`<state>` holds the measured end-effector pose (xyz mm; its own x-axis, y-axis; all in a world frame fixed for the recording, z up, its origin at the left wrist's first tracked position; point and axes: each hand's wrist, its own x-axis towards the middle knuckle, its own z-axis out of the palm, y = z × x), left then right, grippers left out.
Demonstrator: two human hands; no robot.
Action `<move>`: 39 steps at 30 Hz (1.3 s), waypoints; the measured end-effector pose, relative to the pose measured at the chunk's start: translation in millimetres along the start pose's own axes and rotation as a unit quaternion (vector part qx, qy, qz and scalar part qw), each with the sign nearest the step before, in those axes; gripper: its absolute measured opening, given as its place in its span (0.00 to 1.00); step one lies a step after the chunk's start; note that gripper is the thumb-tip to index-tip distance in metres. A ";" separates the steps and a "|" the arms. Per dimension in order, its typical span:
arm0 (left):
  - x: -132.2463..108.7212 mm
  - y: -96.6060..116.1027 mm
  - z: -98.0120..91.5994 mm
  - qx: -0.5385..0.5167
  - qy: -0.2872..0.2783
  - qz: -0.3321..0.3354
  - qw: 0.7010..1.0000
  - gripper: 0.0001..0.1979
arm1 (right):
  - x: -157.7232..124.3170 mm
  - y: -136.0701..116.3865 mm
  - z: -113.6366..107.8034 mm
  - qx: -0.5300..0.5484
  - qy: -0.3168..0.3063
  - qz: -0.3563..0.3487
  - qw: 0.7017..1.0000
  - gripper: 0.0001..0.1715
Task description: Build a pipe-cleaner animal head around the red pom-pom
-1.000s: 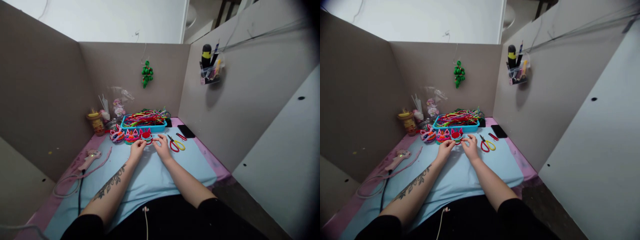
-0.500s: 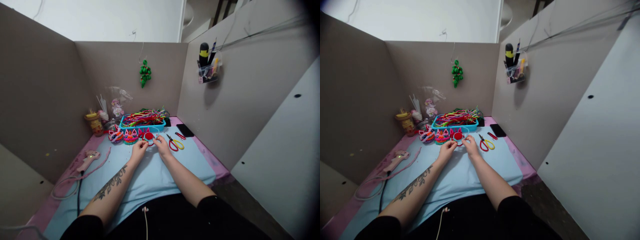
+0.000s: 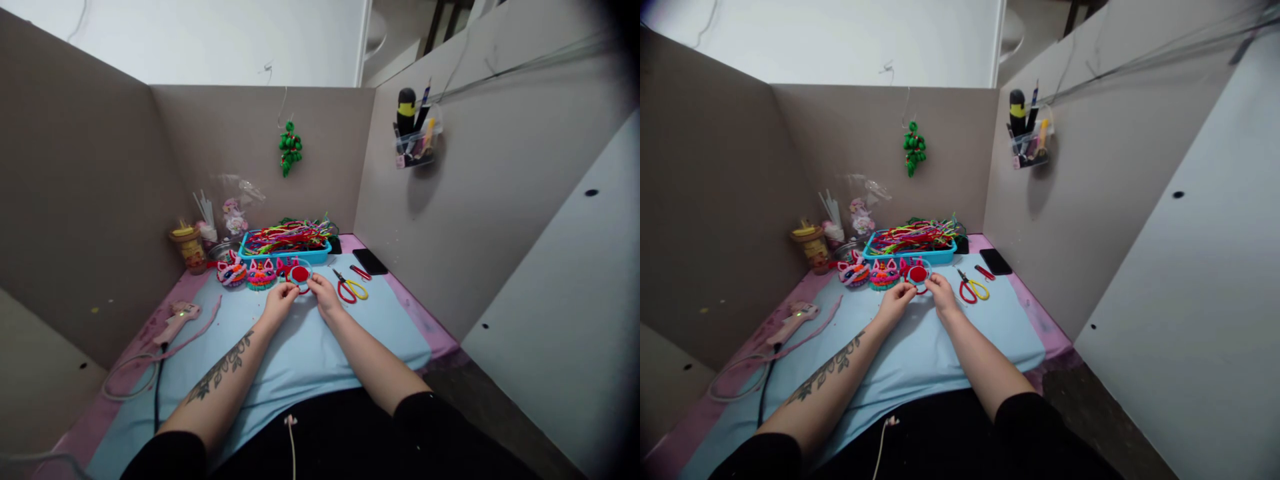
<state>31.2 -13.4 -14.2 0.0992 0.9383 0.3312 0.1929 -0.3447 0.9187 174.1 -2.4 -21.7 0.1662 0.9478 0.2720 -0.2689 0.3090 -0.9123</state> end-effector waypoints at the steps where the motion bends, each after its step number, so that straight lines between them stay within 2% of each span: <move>1: 0.0 -0.4 0.1 0.000 -0.004 -0.001 1.000 0.13 | 0.2 -0.2 -0.3 0.004 0.003 0.001 1.000 0.16; 10: -0.2 -1.1 0.0 -0.006 -0.048 -0.006 0.999 0.11 | 2.5 5.6 -2.2 -0.008 -0.003 0.000 1.000 0.19; 15: -0.3 -2.5 1.2 -0.020 -0.045 -0.020 0.999 0.11 | 6.0 13.6 -5.5 -0.059 0.027 -0.033 0.997 0.20; 19: 2.2 -5.0 1.2 -0.042 0.008 -0.026 0.999 0.13 | 7.8 19.0 -8.7 -0.102 0.058 -0.055 0.992 0.17; 22: 5.8 -6.6 -0.4 -0.067 0.077 -0.025 0.994 0.17 | 7.3 20.4 -9.2 -0.128 0.061 -0.066 0.988 0.16; 24: 7.5 -7.0 -1.5 -0.091 0.100 -0.030 0.990 0.20 | 5.8 19.4 -8.5 -0.142 0.056 -0.074 0.986 0.15; 33: 6.2 -6.7 -1.9 -0.200 0.047 -0.086 0.975 0.37 | -3.3 6.1 -4.7 -0.211 -0.024 -0.077 0.974 0.13; 39: 4.8 -8.3 -0.4 -0.240 0.010 -0.099 0.966 0.40 | -2.8 7.5 -4.7 -0.202 -0.030 -0.061 0.977 0.13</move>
<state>29.7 -6.0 -20.1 0.0860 0.9868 0.1376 -0.2685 -0.1100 0.9570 176.1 -3.1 -30.7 0.1153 0.9124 0.3928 0.1472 0.3754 -0.9151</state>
